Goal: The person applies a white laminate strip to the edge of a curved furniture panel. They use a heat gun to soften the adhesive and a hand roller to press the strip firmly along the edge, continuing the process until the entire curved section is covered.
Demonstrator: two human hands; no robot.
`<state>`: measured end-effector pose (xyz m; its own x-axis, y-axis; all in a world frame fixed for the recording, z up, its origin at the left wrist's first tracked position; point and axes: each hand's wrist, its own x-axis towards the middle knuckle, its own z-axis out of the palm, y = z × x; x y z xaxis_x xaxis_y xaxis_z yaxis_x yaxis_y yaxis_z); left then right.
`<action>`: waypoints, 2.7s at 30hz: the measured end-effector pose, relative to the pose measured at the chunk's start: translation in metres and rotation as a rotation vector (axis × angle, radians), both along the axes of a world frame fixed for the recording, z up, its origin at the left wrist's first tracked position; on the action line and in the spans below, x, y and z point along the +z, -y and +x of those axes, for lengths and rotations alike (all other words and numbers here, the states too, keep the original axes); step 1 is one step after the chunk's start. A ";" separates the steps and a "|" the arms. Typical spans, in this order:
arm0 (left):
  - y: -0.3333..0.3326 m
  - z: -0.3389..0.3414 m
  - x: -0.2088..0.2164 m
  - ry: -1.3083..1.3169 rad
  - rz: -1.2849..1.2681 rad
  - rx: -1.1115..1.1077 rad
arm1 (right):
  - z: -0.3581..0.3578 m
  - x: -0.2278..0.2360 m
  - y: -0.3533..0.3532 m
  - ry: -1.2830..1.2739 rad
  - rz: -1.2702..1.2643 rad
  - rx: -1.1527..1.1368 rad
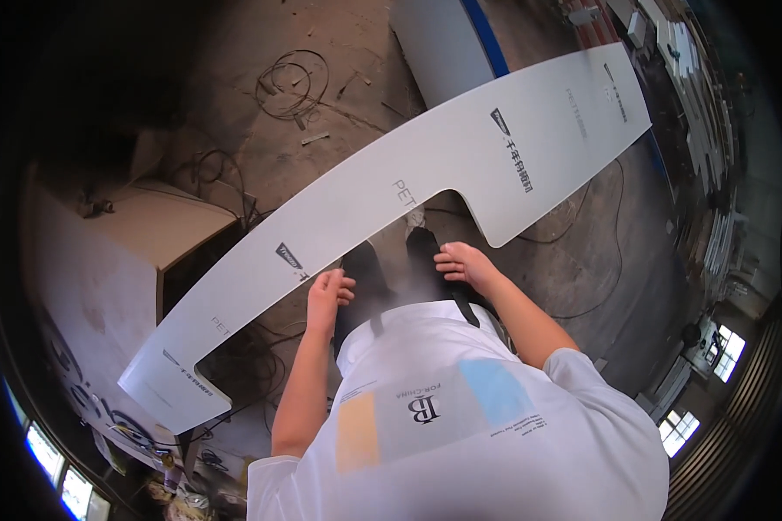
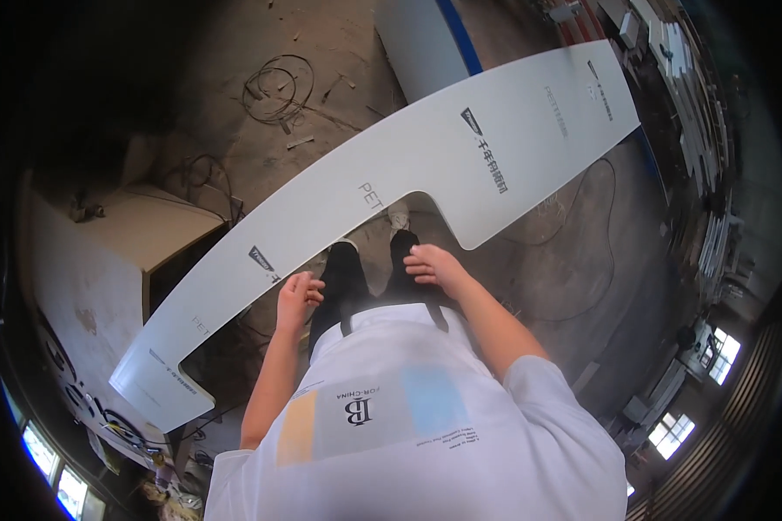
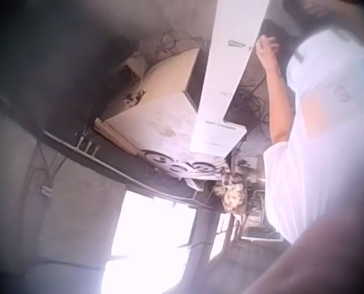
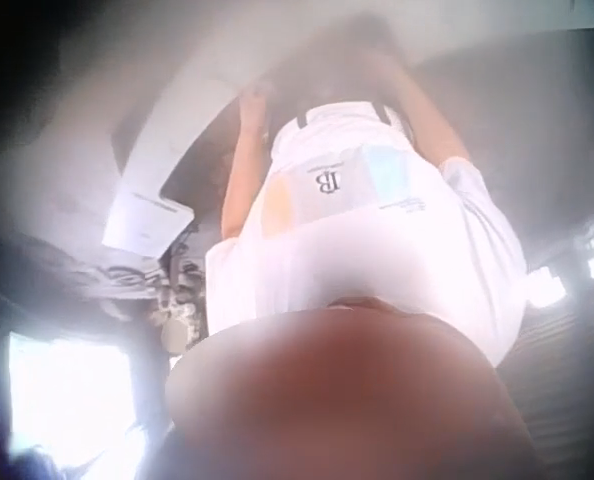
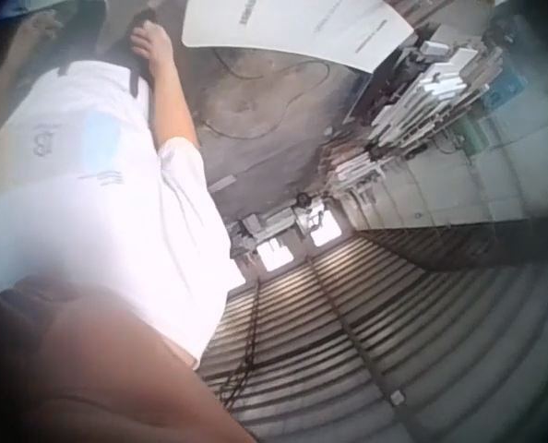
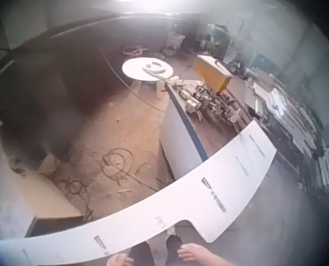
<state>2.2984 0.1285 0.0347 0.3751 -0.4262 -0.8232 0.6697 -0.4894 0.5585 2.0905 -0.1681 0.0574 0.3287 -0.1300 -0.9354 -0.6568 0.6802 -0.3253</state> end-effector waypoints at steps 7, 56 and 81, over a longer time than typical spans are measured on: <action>0.056 -0.014 -0.017 -0.134 0.051 0.854 | -0.105 -0.009 0.052 -0.031 0.008 -0.086; -0.235 -0.626 -0.080 -0.148 0.212 0.609 | -0.043 0.050 -0.165 0.051 -0.418 2.045; -0.613 -0.336 -0.091 -0.147 0.081 0.783 | 0.270 0.053 -0.529 -0.030 -0.486 2.581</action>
<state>1.9623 0.7417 -0.0561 0.4256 -0.0206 -0.9047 0.8996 0.1177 0.4205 2.3607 0.3609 0.1100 0.1113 0.1662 -0.9798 0.3062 -0.9437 -0.1253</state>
